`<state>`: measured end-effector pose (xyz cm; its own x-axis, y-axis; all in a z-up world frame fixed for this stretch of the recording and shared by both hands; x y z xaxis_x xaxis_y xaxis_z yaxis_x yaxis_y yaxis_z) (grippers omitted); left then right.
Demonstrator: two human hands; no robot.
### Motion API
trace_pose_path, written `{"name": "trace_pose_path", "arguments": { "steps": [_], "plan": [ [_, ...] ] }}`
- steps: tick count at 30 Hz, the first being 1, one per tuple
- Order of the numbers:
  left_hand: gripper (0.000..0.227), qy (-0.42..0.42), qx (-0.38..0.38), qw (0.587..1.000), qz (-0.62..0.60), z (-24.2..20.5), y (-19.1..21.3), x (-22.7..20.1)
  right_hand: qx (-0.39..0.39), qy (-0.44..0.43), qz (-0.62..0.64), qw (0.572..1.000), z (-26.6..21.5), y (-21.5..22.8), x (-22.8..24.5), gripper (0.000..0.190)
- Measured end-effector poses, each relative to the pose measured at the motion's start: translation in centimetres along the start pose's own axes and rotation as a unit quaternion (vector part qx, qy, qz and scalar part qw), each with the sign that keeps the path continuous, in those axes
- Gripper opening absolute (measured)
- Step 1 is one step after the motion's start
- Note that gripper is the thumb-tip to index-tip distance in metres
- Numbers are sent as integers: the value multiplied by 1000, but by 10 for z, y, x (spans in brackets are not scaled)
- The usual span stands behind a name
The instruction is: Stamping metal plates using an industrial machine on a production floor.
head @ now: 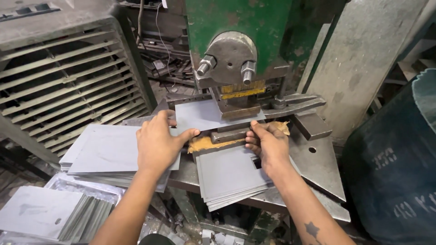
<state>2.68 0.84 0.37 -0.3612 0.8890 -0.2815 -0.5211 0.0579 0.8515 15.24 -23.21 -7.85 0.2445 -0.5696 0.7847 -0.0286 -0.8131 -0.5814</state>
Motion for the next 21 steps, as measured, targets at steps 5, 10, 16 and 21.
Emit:
{"name": "trace_pose_path", "arguments": {
  "steps": [5, 10, 16, 21],
  "plan": [
    [73, -2, 4, 1000, 3, -2, 0, 0, 6, 1, 5, 1000, 2, 5, -4, 18],
    [73, 0, 3, 1000, 4, 0, 3, 1, 8, -3, 9, 1000, 1, 1, -3, 17],
    [80, -2, -1, 1000, -9, 3, -1, 4, 14, 3, 14, 1000, 3, 2, -1, 18],
    [89, -29, -2, 998, -52, 4, -5, 10, -3, -28, 40, 999, -3, 1, 1, 16]
  ]
}}
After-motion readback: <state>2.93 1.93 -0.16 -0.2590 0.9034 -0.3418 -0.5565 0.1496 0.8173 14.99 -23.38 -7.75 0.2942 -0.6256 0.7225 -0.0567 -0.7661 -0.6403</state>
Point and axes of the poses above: each hand's wrist, its own z-axis towards the middle knuckle, its own y-axis out of the back of the hand, x = y × z, the point moved 3 cm from there along z, towards the middle knuckle, and after that the axes turned 14 degrees about z, right-handed, at the moved point
